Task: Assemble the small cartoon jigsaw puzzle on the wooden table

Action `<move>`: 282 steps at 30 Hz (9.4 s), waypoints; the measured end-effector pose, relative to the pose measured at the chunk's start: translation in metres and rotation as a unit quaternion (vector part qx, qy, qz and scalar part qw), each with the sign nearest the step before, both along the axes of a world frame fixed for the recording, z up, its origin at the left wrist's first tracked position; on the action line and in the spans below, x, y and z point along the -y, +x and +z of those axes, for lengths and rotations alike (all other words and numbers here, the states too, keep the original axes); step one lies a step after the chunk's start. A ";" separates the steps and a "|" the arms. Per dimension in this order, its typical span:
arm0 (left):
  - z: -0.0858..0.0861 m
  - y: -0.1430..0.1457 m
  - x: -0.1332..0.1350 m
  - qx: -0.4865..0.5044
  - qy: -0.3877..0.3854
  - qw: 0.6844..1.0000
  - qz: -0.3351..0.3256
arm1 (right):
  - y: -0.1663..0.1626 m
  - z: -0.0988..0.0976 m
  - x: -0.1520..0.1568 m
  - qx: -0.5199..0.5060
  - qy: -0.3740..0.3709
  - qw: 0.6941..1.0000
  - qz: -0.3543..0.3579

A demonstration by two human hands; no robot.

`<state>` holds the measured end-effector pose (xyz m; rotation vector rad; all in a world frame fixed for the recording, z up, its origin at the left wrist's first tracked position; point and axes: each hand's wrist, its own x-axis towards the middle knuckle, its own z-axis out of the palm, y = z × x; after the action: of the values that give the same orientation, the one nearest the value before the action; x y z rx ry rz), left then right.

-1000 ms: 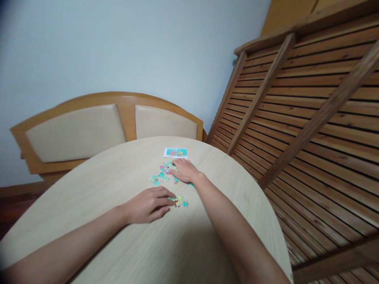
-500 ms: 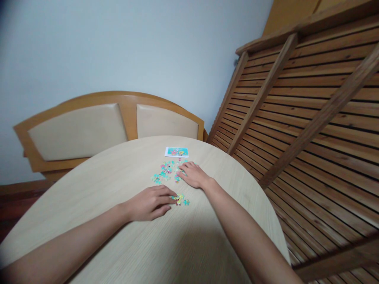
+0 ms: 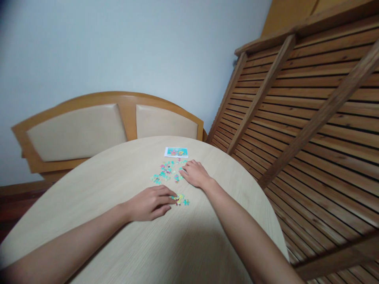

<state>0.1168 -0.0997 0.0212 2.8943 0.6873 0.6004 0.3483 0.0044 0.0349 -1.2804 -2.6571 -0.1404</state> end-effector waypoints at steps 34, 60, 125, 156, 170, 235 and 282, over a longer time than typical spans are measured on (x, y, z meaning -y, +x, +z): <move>-0.016 -0.048 -0.044 0.048 -0.019 0.970 0.236 | 0.003 -0.013 0.045 -0.027 -0.121 0.987 0.101; -0.022 -0.057 -0.054 0.064 -0.022 0.928 0.367 | 0.005 -0.020 0.049 -0.047 -0.139 0.984 0.101; 0.007 -0.010 -0.002 0.029 -0.155 0.982 0.101 | 0.018 0.006 0.072 -0.120 -0.165 0.965 0.162; 0.002 0.003 0.003 0.034 -0.097 0.993 0.063 | 0.009 0.013 0.080 -0.094 -0.152 0.974 0.141; 0.011 0.001 0.005 -0.004 -0.049 0.999 0.014 | 0.013 0.003 0.082 -0.129 -0.149 0.969 0.152; -0.021 -0.046 -0.046 0.039 -0.020 0.926 0.376 | 0.018 -0.006 0.087 -0.162 -0.157 0.959 0.173; -0.012 0.019 0.005 0.366 -0.441 0.796 0.196 | 0.002 0.001 0.099 -0.217 -0.015 0.965 0.147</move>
<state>0.1359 -0.1047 0.0092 1.4888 1.0466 1.0048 0.3503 -0.0945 0.0358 -0.7931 -2.4283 0.2024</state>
